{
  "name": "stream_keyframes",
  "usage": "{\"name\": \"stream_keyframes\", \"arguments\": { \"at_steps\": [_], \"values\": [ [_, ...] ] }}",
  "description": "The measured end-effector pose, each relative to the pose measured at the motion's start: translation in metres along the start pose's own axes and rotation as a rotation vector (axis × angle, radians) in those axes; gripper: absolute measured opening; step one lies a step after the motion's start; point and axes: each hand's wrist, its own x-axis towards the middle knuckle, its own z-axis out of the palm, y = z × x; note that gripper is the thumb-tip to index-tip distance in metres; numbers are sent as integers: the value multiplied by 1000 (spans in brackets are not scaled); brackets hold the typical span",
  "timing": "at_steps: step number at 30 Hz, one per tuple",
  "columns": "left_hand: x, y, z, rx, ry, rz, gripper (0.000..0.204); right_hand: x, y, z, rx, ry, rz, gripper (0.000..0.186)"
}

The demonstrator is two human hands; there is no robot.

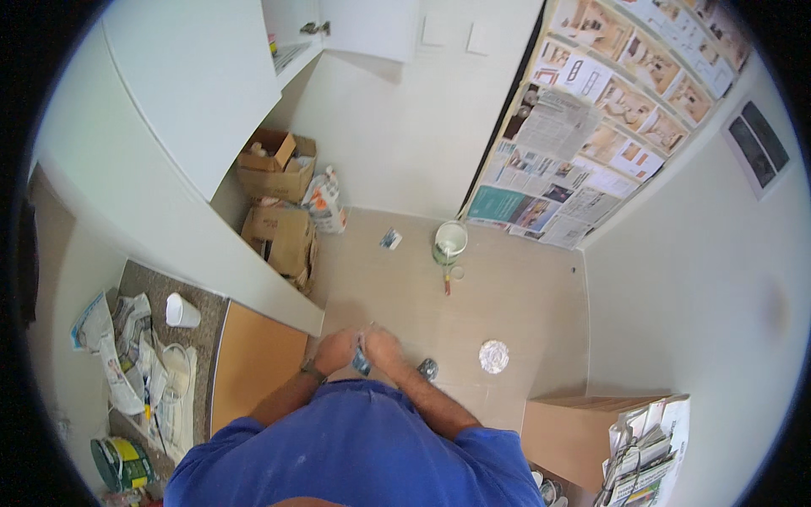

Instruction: The person fills a cup with water, then kneels on the floor to apply grout to the tile joints using a small tool. They wipe the excess grout with a cloth and continue smoothing the joints.

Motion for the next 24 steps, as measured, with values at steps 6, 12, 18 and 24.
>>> {"name": "stream_keyframes", "arguments": {
  "at_steps": [6, 12, 18, 24],
  "values": [
    [-11, -9, 6, 111, -37, 52, 19, -11, -7, -8, 46, -63, 7, 11],
    [-22, -11, 20, 53, -48, 2, 22, -28, -16, -2, 158, -34, 80, 12],
    [-25, -12, 24, 32, -8, 72, 19, -35, -4, 2, 263, 18, 25, 12],
    [-27, -5, 18, -44, -12, 134, 21, -39, -6, -9, 295, 0, 87, 10]
  ]
}}
